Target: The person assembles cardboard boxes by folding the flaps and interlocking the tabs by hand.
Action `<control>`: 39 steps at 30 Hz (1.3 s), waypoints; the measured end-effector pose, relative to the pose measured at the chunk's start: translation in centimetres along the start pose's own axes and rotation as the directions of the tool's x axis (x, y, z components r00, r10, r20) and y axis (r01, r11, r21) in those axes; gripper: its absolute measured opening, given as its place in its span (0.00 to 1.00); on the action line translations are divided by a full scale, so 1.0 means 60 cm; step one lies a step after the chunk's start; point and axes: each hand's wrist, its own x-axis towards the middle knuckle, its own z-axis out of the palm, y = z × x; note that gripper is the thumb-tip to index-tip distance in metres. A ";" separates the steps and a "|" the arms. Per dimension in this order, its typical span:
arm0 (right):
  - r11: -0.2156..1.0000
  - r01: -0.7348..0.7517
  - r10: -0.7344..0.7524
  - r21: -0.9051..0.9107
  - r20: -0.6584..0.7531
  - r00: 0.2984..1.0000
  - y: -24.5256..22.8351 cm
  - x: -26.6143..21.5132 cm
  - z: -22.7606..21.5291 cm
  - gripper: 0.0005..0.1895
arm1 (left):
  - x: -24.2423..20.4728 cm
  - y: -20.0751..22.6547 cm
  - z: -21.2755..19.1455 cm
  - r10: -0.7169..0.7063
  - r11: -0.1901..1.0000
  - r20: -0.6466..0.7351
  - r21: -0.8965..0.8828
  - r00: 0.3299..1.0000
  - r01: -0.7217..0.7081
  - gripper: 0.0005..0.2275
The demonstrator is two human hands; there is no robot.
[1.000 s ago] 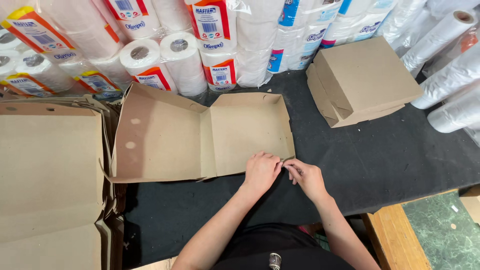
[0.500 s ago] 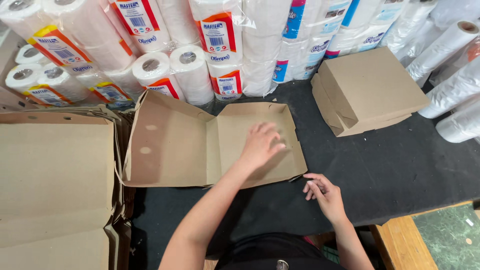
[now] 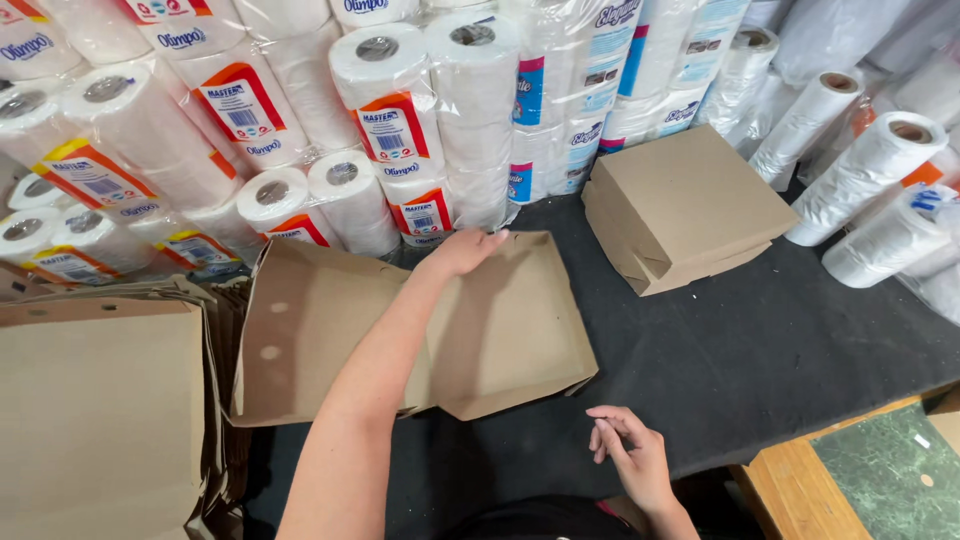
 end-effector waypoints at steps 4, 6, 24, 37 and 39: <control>0.995 0.101 -0.102 0.026 0.054 0.993 -0.034 0.012 0.008 0.09 | -0.096 0.057 -0.062 0.106 0.950 -0.100 -0.285 0.989 -0.131 0.41; 0.990 0.138 -0.140 0.027 0.095 0.986 -0.053 0.025 0.016 0.09 | -0.154 0.084 -0.100 0.043 0.912 -0.124 -0.401 0.991 -0.089 0.42; 0.964 0.249 -0.255 0.089 0.558 0.789 -0.179 0.097 0.139 0.07 | -0.432 0.007 -0.082 -0.562 0.100 -0.517 -0.817 0.646 -0.568 0.55; 0.728 0.424 -0.115 -0.539 0.513 0.850 -0.008 0.130 0.157 0.08 | -0.479 -0.023 0.185 -0.873 -0.143 -0.322 -0.548 0.366 -0.824 0.43; 0.720 0.425 -0.117 -0.549 0.508 0.854 0.011 0.140 0.152 0.09 | -0.484 -0.004 0.173 -0.904 -0.126 -0.288 -0.525 0.315 -0.842 0.32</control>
